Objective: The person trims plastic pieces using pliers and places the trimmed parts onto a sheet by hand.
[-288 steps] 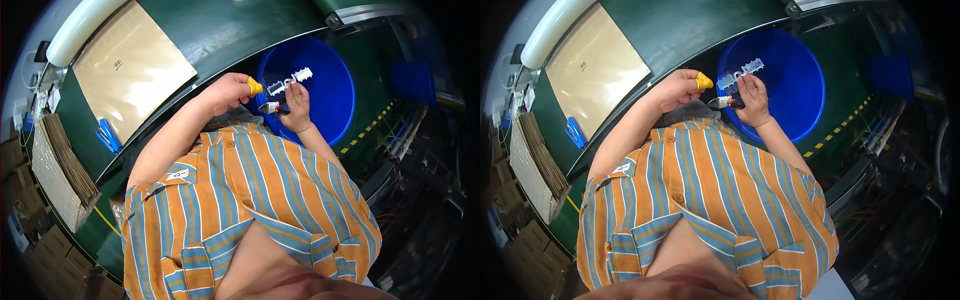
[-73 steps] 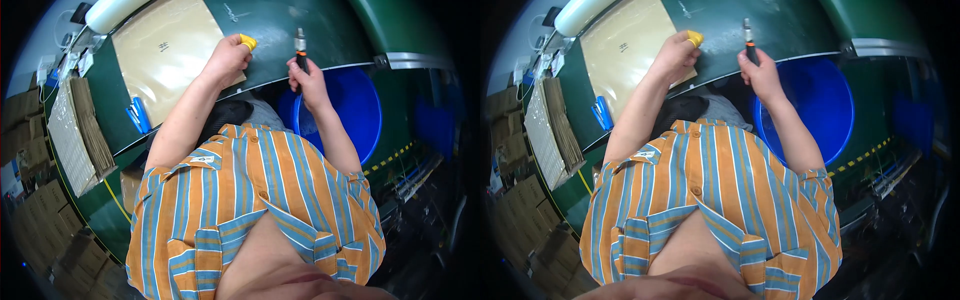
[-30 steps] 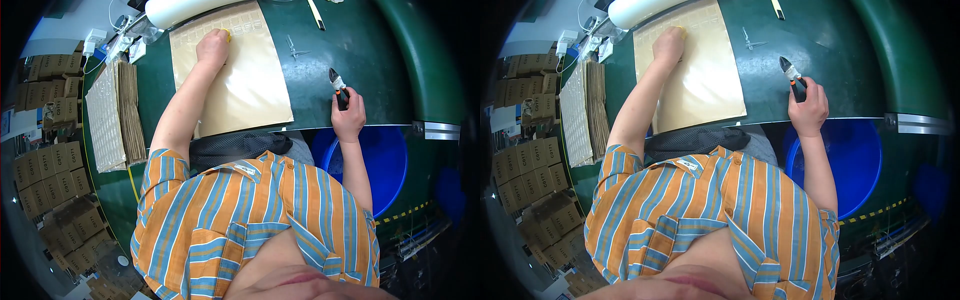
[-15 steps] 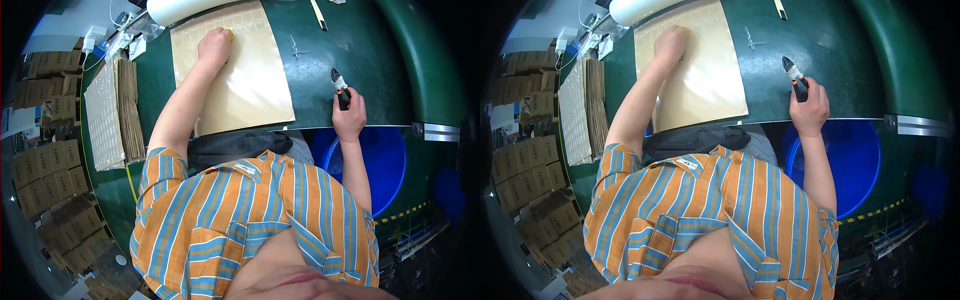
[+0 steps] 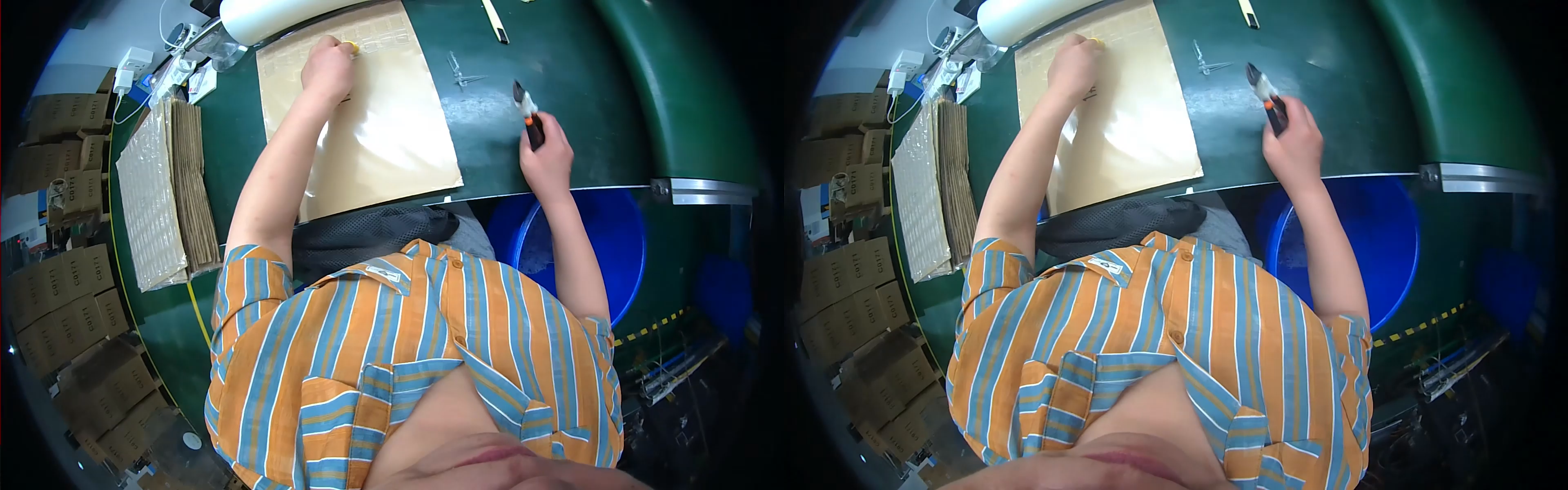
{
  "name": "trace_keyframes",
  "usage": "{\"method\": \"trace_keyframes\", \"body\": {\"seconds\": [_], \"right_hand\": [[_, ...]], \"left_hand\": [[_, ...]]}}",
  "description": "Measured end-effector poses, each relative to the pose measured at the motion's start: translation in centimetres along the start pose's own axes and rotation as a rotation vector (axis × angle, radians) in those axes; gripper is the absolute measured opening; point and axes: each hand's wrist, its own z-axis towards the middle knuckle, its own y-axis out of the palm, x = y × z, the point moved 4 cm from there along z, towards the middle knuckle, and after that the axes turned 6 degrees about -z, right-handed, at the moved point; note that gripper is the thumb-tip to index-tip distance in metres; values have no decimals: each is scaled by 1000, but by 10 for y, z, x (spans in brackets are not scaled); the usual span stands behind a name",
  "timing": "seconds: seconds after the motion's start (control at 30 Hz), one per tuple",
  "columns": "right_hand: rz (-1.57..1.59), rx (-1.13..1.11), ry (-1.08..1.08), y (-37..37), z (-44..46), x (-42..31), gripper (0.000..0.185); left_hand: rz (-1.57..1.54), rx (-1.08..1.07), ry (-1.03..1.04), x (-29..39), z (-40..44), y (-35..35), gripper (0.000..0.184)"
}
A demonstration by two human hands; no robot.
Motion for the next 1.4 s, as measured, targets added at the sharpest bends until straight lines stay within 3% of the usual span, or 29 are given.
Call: {"method": "trace_keyframes", "body": {"seconds": [0.13,0.23,0.43,0.47,0.5,0.53,0.6,0.77,0.83,1.07,1.2,1.4], "right_hand": [[49,-160,-3,32,51,-25,34],[-67,-178,-183,68,74,-26,32],[-82,-246,-207,65,72,-31,27],[-90,-242,-200,57,65,-29,27],[91,-283,-86,41,53,-31,23],[268,-317,30,27,38,-28,20],[405,-341,46,-1,8,-11,17],[854,-299,255,-67,-75,27,15],[880,-255,310,-85,-104,43,17],[980,-105,470,-115,-170,79,18],[1000,-107,521,-113,-188,88,18],[1012,-118,544,-101,-197,95,21]], "left_hand": [[-61,132,85,16,-30,-14,24],[-180,155,139,32,-60,-25,28],[-419,-38,-38,56,-103,-43,25],[-549,-99,-104,58,-107,-40,25],[-679,-167,-171,61,-111,-36,25],[-689,-181,-160,69,-115,-31,25],[-933,-366,-120,96,-127,-12,25],[-917,-808,-96,185,-169,23,21],[-955,-1084,-223,207,-189,48,19],[-1001,-1309,-267,258,-231,88,15],[-1064,-1394,-410,254,-247,114,17],[-1131,-1412,-448,251,-254,122,17]]}}
